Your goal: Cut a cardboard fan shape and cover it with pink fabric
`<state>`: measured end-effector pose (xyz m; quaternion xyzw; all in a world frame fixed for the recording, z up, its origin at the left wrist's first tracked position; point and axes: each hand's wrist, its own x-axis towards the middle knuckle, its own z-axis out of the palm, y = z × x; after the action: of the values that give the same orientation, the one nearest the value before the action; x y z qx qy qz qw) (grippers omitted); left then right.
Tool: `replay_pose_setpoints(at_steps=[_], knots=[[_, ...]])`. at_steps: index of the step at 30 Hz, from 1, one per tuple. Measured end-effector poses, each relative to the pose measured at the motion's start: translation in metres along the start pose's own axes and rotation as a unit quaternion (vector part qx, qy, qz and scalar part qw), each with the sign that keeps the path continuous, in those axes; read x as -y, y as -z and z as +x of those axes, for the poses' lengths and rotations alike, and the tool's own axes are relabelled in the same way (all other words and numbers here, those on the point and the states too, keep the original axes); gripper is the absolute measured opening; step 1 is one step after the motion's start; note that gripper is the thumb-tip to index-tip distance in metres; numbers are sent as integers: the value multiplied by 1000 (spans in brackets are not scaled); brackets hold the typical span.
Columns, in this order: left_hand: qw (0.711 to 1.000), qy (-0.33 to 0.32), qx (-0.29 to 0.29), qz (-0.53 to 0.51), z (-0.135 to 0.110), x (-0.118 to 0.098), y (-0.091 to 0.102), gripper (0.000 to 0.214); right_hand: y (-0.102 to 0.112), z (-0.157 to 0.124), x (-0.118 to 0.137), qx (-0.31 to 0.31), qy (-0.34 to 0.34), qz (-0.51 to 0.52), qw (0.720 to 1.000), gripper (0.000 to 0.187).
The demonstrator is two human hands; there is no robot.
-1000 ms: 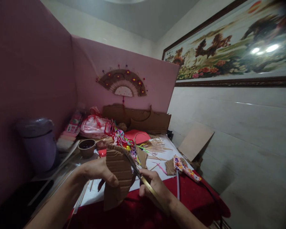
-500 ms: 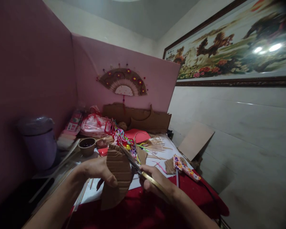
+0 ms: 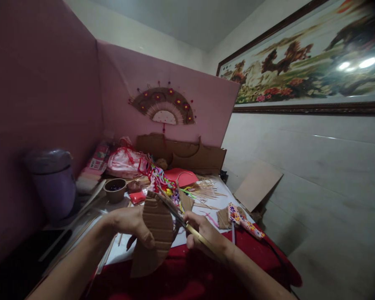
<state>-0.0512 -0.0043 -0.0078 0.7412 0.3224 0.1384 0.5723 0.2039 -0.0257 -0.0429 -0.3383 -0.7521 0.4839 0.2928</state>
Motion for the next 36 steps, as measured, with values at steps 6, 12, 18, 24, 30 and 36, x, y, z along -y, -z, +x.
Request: replay_pose_setpoints(at_steps=[6, 12, 18, 24, 30, 36], knots=[[1000, 6, 6, 7, 2, -5, -4, 28, -1, -1, -5, 2, -11, 11, 1000, 27], [1000, 13, 20, -5, 2, -6, -3, 27, 1, 0, -5, -13, 4, -32, 999, 32], [999, -6, -4, -48, 2, -3, -4, 17, 5, -5, 7, 26, 30, -14, 999, 39], [986, -75, -64, -133, -5, 0, 4, 14, 15, -33, 25, 40, -28, -31, 998, 36], [981, -104, -91, -133, -3, 2, 2, 15, 10, -51, 19, -142, -27, -49, 988, 24], [970, -98, -144, -169, 10, 6, -6, 24, -2, -41, 41, -236, 94, -66, 965, 28]])
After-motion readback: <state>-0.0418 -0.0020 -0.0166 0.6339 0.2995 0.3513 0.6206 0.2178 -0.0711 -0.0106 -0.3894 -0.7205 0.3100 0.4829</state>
